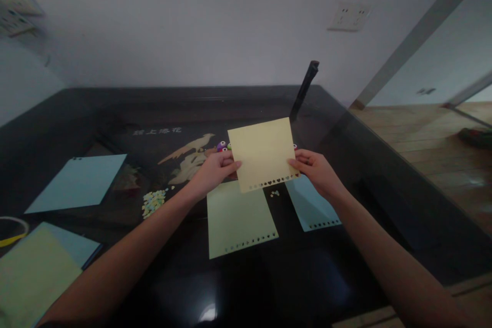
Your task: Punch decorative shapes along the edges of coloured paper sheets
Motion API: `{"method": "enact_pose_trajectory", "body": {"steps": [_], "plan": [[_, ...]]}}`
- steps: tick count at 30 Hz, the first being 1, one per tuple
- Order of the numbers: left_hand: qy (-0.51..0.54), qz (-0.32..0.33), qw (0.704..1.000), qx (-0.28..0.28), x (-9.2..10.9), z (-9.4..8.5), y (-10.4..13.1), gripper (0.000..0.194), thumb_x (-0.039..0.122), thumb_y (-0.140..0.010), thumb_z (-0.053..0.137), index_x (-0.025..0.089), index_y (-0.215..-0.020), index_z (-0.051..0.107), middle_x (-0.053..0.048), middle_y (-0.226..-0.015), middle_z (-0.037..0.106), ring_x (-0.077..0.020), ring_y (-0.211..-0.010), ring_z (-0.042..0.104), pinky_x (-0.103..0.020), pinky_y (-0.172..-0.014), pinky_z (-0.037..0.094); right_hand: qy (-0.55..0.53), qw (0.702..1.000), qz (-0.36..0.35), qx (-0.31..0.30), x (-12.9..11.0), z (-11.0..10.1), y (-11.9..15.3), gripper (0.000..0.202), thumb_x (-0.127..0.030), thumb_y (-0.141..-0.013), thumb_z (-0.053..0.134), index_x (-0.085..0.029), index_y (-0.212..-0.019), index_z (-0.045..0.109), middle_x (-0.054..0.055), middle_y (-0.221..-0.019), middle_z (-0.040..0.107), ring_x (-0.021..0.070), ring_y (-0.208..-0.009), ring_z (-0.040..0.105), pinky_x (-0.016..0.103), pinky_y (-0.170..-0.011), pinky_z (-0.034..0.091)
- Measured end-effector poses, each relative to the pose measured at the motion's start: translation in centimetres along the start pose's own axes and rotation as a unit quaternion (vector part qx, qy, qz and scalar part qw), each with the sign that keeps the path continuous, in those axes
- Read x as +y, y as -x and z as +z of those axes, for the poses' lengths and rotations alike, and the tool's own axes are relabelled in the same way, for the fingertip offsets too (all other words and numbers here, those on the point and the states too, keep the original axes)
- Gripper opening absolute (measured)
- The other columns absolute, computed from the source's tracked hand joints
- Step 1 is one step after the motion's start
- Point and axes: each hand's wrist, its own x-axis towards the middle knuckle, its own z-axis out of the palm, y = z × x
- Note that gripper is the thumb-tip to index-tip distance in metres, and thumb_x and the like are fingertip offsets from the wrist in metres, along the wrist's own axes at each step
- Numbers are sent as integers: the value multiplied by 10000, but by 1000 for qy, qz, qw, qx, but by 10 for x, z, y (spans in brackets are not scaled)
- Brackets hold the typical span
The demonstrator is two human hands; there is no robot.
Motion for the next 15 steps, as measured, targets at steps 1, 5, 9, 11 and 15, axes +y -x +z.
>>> {"method": "enact_pose_trajectory", "body": {"steps": [1, 5, 9, 11, 15], "plan": [[-4, 3, 1000, 0, 0, 0, 0, 171, 240, -805, 595, 126, -924, 643, -61, -818, 726, -149, -729, 672, -294, -715, 540, 3, 1000, -1, 1, -1, 0, 1, 285, -385, -656, 745, -190, -853, 682, 54, -816, 731, 193, -734, 667, 387, -772, 513], [-2, 35, 999, 20, 1, 1, 0, 217, 228, -783, 620, 144, -983, 611, -70, -889, 714, -156, -737, 670, -282, -657, 547, 23, 1000, -4, 0, -8, -1, 4, 268, -382, -661, 741, -190, -838, 681, 51, -802, 727, 187, -729, 657, 361, -722, 512], [14, 95, 992, 82, 6, -2, -3, 284, 240, -792, 608, 161, -1055, 535, -34, -842, 682, -140, -701, 652, -255, -603, 540, 26, 1000, 12, -5, -14, -3, 10, 247, -377, -663, 745, -194, -815, 679, 41, -781, 726, 171, -694, 653, 332, -673, 509], [1, 117, 987, 111, 9, -2, -4, 249, 228, -796, 596, 163, -1029, 538, -3, -767, 652, -120, -651, 632, -232, -581, 523, 24, 999, 21, -13, -15, -7, 16, 240, -373, -664, 749, -196, -810, 678, 32, -777, 727, 162, -689, 655, 318, -669, 507], [-37, 124, 986, 104, 16, 6, -7, 133, 175, -778, 592, 163, -909, 570, 15, -687, 628, -97, -573, 605, -216, -573, 509, 36, 999, 32, 5, -11, -21, 30, 250, -360, -661, 755, -198, -834, 677, 21, -774, 729, 151, -685, 658, 298, -665, 504]]}}
